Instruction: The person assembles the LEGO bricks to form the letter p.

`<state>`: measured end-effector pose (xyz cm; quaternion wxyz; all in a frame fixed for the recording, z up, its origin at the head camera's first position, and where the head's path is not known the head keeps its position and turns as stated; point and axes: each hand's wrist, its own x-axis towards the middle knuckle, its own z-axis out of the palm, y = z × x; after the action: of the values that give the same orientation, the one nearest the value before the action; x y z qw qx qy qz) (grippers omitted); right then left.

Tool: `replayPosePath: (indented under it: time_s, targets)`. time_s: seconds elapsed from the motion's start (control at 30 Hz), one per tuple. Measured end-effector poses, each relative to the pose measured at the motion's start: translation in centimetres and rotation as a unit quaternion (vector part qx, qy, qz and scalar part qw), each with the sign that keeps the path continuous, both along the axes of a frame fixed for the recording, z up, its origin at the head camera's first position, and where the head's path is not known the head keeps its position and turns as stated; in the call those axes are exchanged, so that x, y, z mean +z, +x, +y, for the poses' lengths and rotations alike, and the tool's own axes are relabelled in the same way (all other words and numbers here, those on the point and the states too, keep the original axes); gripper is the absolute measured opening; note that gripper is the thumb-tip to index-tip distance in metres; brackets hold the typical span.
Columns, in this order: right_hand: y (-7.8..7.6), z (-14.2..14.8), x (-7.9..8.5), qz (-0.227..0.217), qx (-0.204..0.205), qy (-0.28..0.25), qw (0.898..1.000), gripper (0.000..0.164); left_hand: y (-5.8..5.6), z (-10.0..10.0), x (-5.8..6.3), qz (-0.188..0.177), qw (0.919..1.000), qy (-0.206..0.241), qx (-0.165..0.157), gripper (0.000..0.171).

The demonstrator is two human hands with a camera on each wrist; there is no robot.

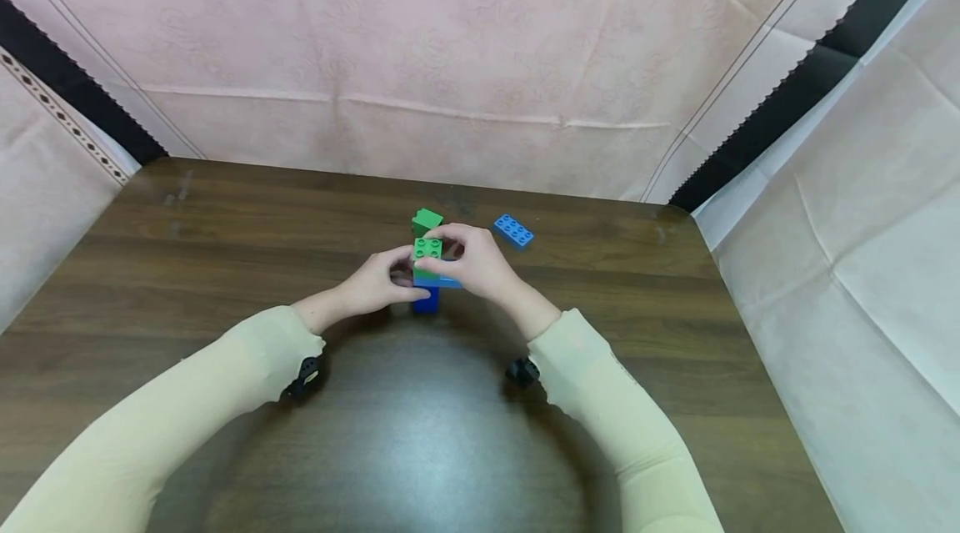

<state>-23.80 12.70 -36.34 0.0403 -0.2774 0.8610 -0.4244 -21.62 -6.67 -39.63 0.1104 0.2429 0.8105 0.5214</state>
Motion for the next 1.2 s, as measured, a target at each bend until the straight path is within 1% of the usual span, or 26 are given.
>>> replayPosePath:
  time_s: [0.1, 0.23, 0.33, 0.43, 0.53, 0.7, 0.73, 0.8, 0.93, 1.0, 1.2]
  targets:
    - [0.0, 0.1, -0.1, -0.016, -0.006, -0.008, 1.0, 0.031, 0.0, 0.0, 0.1, -0.003, 1.0, -0.001, -0.001, 0.024]
    - [0.0, 0.4, -0.1, -0.043, -0.005, -0.024, 0.999, 0.031, -1.1, 0.1, -1.7, -0.01, 1.0, -0.002, 0.002, 0.027]
    - [-0.1, 0.6, 0.0, -0.054, 0.0, -0.031, 0.998, 0.032, -2.0, 0.1, -3.1, -0.008, 1.0, -0.001, 0.002, 0.03]
    - [-0.2, 0.8, 0.1, -0.057, 0.002, -0.031, 0.998, 0.032, -2.2, 0.1, -3.3, -0.003, 1.0, 0.002, 0.0, 0.031]
    - [0.1, 0.7, 0.4, -0.06, 0.0, -0.032, 0.998, 0.032, -2.1, 0.0, -3.2, -0.002, 1.0, 0.003, 0.001, 0.031]
    - [1.5, 0.2, 1.7, -0.062, -0.007, -0.032, 0.998, 0.032, -2.0, -0.2, -3.2, -0.002, 1.0, -0.004, 0.002, 0.031]
    - [1.6, 0.2, 1.7, -0.062, -0.008, -0.032, 0.997, 0.032, -2.0, -0.2, -3.2, -0.002, 1.0, -0.005, 0.002, 0.031]
    - [1.4, 0.4, 1.3, -0.063, -0.009, -0.035, 0.997, 0.032, -2.0, -0.2, -3.2, 0.001, 1.0, -0.006, 0.002, 0.031]
    - [0.3, 0.9, -0.1, -0.065, -0.008, -0.043, 0.997, 0.033, -2.0, -0.1, -3.2, 0.001, 1.0, -0.008, 0.003, 0.031]
    - [0.0, 1.0, -0.5, -0.064, -0.006, -0.046, 0.997, 0.034, -2.0, -0.1, -3.1, 0.0, 1.0, -0.009, 0.004, 0.031]
    - [-0.5, 1.2, -0.8, -0.067, 0.023, -0.052, 0.996, 0.032, -1.9, -0.1, -3.0, -0.003, 0.9999, -0.011, 0.007, 0.031]
